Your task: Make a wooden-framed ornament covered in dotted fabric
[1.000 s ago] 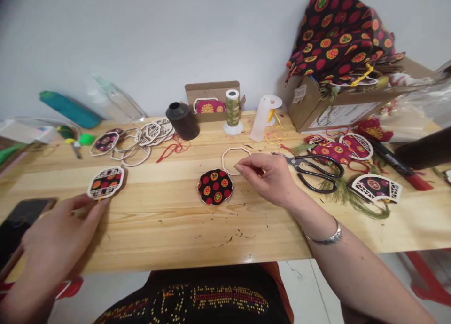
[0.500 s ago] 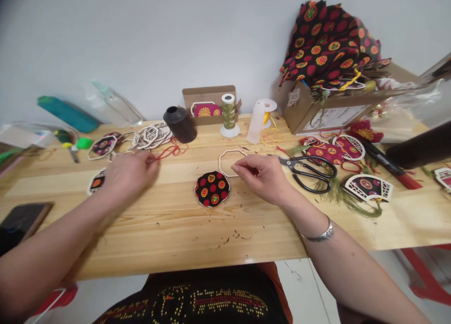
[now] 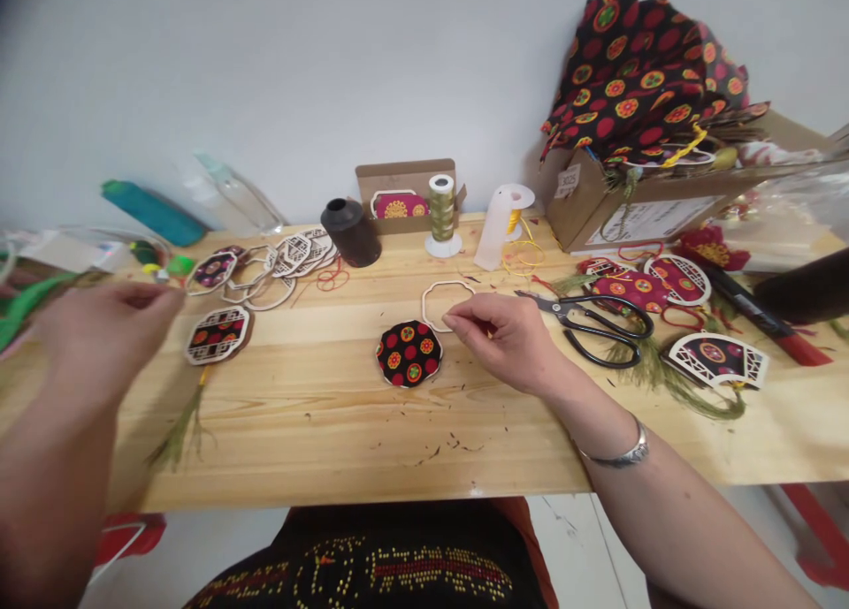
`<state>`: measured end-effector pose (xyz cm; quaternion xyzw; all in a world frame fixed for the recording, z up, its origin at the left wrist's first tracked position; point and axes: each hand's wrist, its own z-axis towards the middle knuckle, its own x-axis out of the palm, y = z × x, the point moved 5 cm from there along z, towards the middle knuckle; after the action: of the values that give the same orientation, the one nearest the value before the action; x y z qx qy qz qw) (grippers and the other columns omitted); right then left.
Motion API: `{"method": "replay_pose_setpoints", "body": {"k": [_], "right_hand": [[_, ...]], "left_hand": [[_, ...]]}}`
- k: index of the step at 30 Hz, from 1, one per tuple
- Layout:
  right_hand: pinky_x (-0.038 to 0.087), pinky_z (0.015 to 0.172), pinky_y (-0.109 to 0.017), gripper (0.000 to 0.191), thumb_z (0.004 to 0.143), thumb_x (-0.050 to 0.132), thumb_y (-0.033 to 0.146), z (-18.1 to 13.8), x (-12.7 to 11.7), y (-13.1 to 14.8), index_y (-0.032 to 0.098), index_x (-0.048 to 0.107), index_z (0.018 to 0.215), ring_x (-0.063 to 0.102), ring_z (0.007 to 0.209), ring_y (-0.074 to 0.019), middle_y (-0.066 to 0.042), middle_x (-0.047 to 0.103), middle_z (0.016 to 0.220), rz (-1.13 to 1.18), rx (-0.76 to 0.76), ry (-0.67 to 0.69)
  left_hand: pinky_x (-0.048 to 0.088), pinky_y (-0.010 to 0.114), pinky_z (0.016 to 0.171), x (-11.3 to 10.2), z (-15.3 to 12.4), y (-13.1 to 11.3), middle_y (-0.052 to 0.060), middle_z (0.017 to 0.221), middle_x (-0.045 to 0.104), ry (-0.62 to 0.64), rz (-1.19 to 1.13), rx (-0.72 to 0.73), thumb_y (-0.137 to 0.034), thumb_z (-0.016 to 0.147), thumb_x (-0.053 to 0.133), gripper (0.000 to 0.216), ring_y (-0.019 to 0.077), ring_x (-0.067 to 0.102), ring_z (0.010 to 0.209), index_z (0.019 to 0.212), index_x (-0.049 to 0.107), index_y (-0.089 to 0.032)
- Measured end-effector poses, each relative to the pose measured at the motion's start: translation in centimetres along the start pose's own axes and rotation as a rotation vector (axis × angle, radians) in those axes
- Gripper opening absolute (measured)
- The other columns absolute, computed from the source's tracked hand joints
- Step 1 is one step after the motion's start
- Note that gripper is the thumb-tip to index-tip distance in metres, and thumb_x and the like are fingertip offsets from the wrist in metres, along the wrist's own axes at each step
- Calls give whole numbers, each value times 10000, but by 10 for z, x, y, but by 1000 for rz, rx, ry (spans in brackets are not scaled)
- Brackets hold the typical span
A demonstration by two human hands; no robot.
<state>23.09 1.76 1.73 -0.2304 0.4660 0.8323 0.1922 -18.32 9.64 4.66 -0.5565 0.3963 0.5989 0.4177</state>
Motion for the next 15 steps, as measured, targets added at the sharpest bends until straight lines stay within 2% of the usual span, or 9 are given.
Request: {"method": "replay_pose_setpoints", "body": {"k": [2,4,6,7,9,11,12,13,15], "right_hand": [[385,497,-236,166,886,605,230,0,0,-1,176,708,768,499,522,-89,-2,644,625,-2,1,0],[385,500,-236,162,885,608,230,0,0,-1,174,708,770,496,520,-87,0,643,625,-6,4,0],[387,500,-235,159,885,612,227,0,0,-1,172,707,770,497,520,-86,1,645,626,-10,9,-3],[390,500,-234,158,884,614,224,0,-1,0,172,706,767,500,522,-86,0,649,628,-13,7,-8],[397,499,-234,159,881,618,220,1,-4,0,172,706,757,508,524,-89,-6,664,637,-24,11,-43],[403,492,-237,159,872,627,226,3,-9,-2,174,708,745,510,517,-95,-10,675,630,-46,32,-102],[406,488,-239,160,867,632,233,3,-11,-4,175,710,741,509,510,-99,-10,674,617,-57,47,-131],[407,482,-241,161,864,636,242,4,-12,-5,176,712,738,508,503,-101,-8,670,601,-65,63,-152],[410,476,-241,167,861,638,256,4,-13,-7,177,715,737,511,496,-105,-6,663,584,-72,79,-164]], "left_hand": [[467,373,755,7,-5,-14,166,1021,730,109,65,-32,-571,861,364,628,328,652,971,1121,697,-108],[468,411,780,7,-13,-29,207,1098,704,182,136,7,-589,889,319,662,357,645,1011,1161,682,-106],[472,442,767,-2,-28,-39,259,1117,682,134,227,18,-588,913,278,698,394,635,1029,1203,649,-72],[476,441,747,-9,-39,-45,266,1114,678,58,261,30,-568,928,258,691,398,635,1027,1236,623,-68],[475,406,705,-21,-65,-63,194,1059,700,-87,249,125,-488,961,228,601,355,661,958,1247,621,-135],[465,374,700,-29,-91,-85,132,1116,691,-241,191,297,-415,978,236,518,310,661,964,1243,625,-200],[458,369,670,-29,-99,-92,126,1122,688,-258,188,362,-401,978,241,503,304,665,931,1241,624,-208],[452,377,646,-27,-102,-95,133,1092,690,-234,198,365,-383,979,226,510,315,669,895,1228,630,-198],[452,413,626,-21,-92,-83,181,1004,689,-124,223,247,-352,966,202,540,365,667,855,1175,655,-146]]}}
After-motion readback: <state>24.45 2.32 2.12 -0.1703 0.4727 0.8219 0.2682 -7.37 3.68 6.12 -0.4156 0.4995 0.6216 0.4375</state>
